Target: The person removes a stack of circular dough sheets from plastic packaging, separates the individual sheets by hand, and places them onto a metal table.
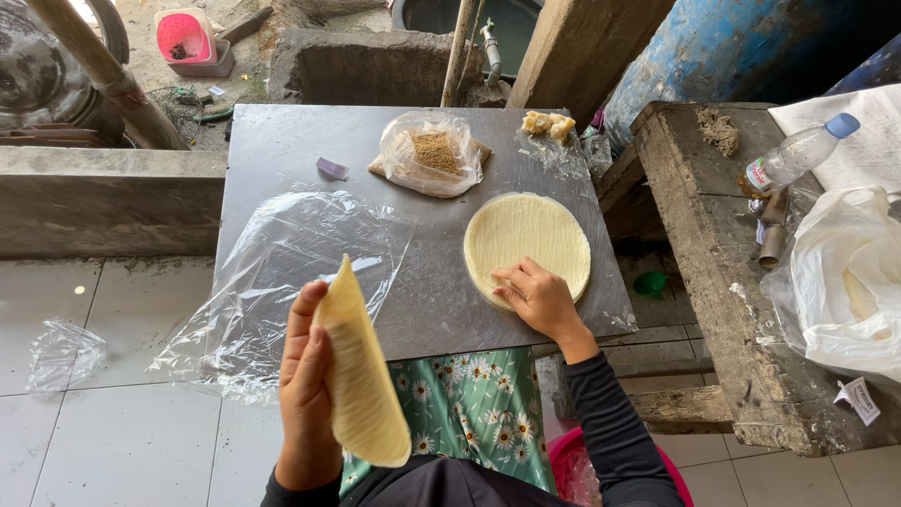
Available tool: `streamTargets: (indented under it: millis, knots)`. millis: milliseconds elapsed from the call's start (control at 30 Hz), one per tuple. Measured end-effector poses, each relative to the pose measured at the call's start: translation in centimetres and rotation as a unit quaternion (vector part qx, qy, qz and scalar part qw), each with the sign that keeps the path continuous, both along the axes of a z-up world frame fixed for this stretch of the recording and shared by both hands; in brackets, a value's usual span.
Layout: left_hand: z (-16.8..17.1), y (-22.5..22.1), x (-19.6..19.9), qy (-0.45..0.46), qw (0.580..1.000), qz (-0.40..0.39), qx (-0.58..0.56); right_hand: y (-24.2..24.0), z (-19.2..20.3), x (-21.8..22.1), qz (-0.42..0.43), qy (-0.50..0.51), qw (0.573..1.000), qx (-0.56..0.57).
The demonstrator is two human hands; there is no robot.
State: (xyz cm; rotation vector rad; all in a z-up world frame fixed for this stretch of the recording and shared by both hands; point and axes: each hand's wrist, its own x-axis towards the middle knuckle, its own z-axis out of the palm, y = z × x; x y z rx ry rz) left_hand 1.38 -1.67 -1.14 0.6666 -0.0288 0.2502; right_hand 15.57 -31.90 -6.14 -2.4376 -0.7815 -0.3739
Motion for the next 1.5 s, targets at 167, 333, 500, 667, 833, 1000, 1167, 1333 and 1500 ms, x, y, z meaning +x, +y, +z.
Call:
streamTargets:
  millis: [167, 333, 500, 667, 833, 1000, 1167, 1333, 1500]
  knots:
    - [1.3, -0.9, 0.4, 0.030, 0.999, 0.007, 0.044, -0.2, -0.9, 0.1, 0.001, -0.002, 0.999, 0.047]
    - [0.6, -1.4, 1.3, -0.010, 0.999, -0.009, 0.031, 0.0, -0.9, 0.0, 0.022, 0.001, 0.999, 0.049]
    - [-0.4, -2.3, 2.4, -0.007, 0.996, 0.007, 0.087, 0.4, 0.5, -0.6, 0.026, 0.064, 0.994, 0.089]
    - [-1.7, -6.0, 5.0, -0.029, 0.980, 0.020, 0.196, 3.3, 1.4, -5.1, 0.157, 0.154, 0.918, 0.330]
    - [-2.3, -8.8, 5.8, -0.007, 0.983, -0.060, 0.171, 6.0, 2.8, -7.9, 0.085, 0.292, 0.846, 0.438]
    - [-3.5, -8.3, 5.4, 0.046, 0.980, -0.104, 0.165, 5.6, 2.2, -8.1, 0.035, 0.351, 0.804, 0.478]
    - [-4.4, -8.6, 5.2, 0.078, 0.977, -0.123, 0.158, 5.5, 1.6, -8.8, 0.057, 0.361, 0.777, 0.512]
    - [-5.2, -9.4, 4.7, 0.058, 0.979, -0.111, 0.161, 5.3, 0.3, -9.1, -0.010, 0.351, 0.772, 0.530]
    - [-5.7, -9.5, 4.2, 0.053, 0.979, -0.116, 0.158, 4.5, -1.7, -8.8, 0.002, 0.384, 0.704, 0.597]
